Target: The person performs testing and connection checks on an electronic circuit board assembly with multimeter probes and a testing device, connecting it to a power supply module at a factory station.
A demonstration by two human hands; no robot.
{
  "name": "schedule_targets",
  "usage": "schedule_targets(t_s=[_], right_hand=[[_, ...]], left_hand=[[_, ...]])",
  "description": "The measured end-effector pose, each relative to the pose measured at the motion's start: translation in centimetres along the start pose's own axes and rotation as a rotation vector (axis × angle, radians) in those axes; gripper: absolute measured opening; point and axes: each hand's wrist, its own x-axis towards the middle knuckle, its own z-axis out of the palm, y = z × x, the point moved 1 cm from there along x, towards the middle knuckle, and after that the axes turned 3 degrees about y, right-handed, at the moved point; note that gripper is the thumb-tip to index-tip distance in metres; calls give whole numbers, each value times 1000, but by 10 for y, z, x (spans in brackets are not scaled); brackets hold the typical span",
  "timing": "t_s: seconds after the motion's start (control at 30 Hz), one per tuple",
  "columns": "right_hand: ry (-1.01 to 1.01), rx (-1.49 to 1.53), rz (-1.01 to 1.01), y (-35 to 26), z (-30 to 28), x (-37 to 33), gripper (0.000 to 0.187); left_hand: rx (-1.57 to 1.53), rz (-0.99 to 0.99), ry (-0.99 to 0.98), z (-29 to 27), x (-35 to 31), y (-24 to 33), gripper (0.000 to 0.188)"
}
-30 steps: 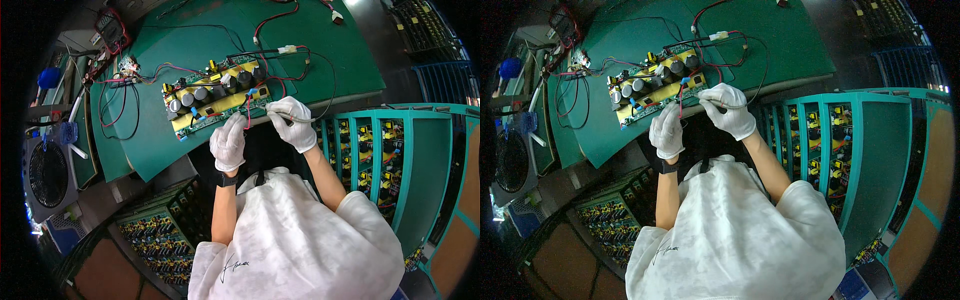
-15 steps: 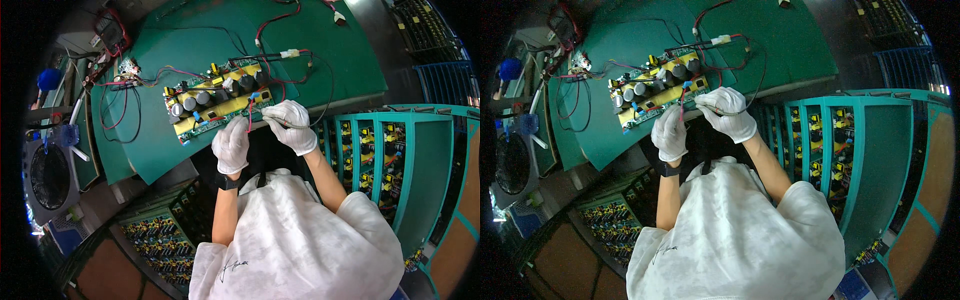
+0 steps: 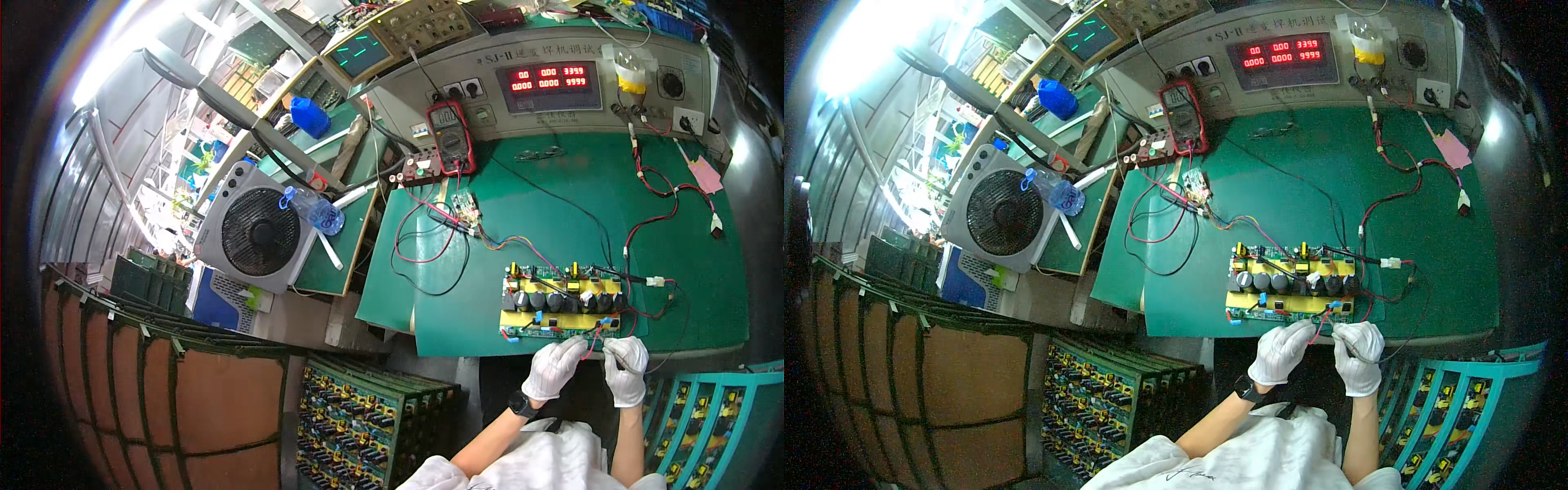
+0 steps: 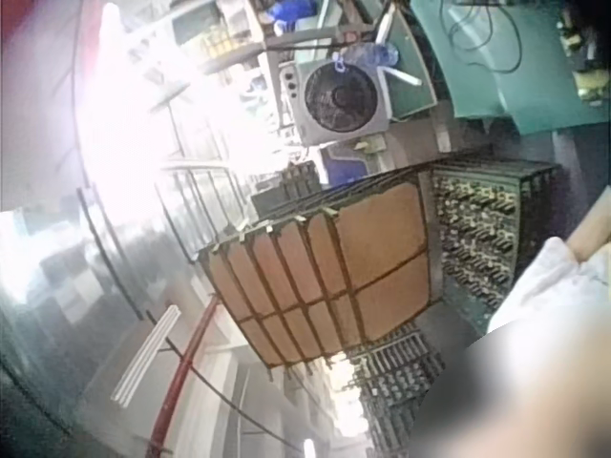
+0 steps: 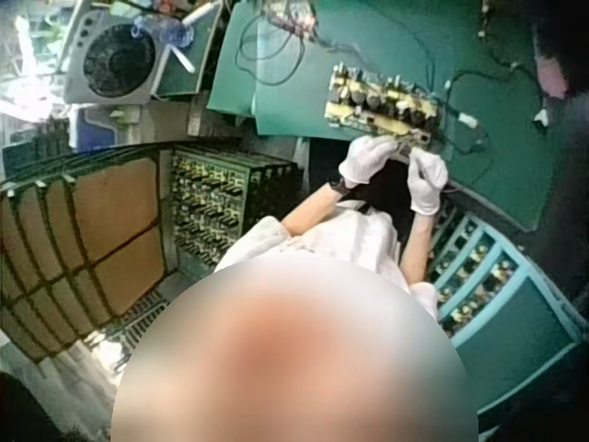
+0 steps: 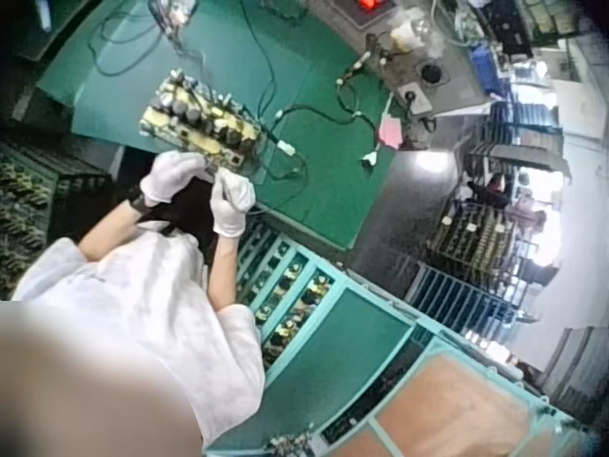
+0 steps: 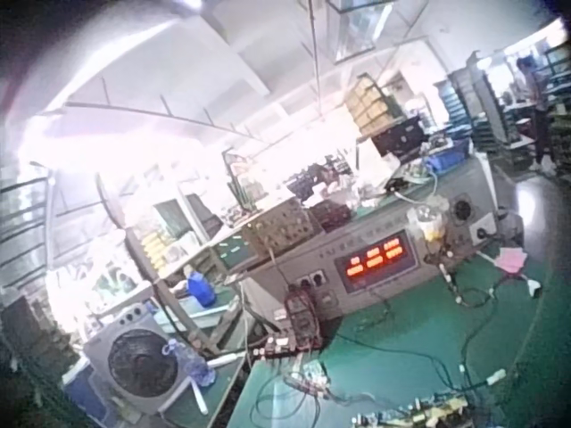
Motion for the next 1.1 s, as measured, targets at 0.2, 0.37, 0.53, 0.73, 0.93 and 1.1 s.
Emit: schedule_targets(t_s=[0.2,0.37,0.53,0.73,0.93,1.1], right_hand=[[3,-16,9,-3,-5,-1,18],[33,55,5,2,-3,0,23],[137,119,141,-6,-10,7,17],[195,64,117,19,-9,-2,15],[181,79,77,15,-5,3,17],[170,83,109,1,-4,10,14]], left_hand=[[-27,14,28,1,3,6,41],[52,-21,-45,4,13,10,20],[200,-25,-28,-5,22,13,19],[77,-3,82,19,5,-7,32],[71,1,109,13,9,-7,29],[232,-20,-14,2,13,2,15]])
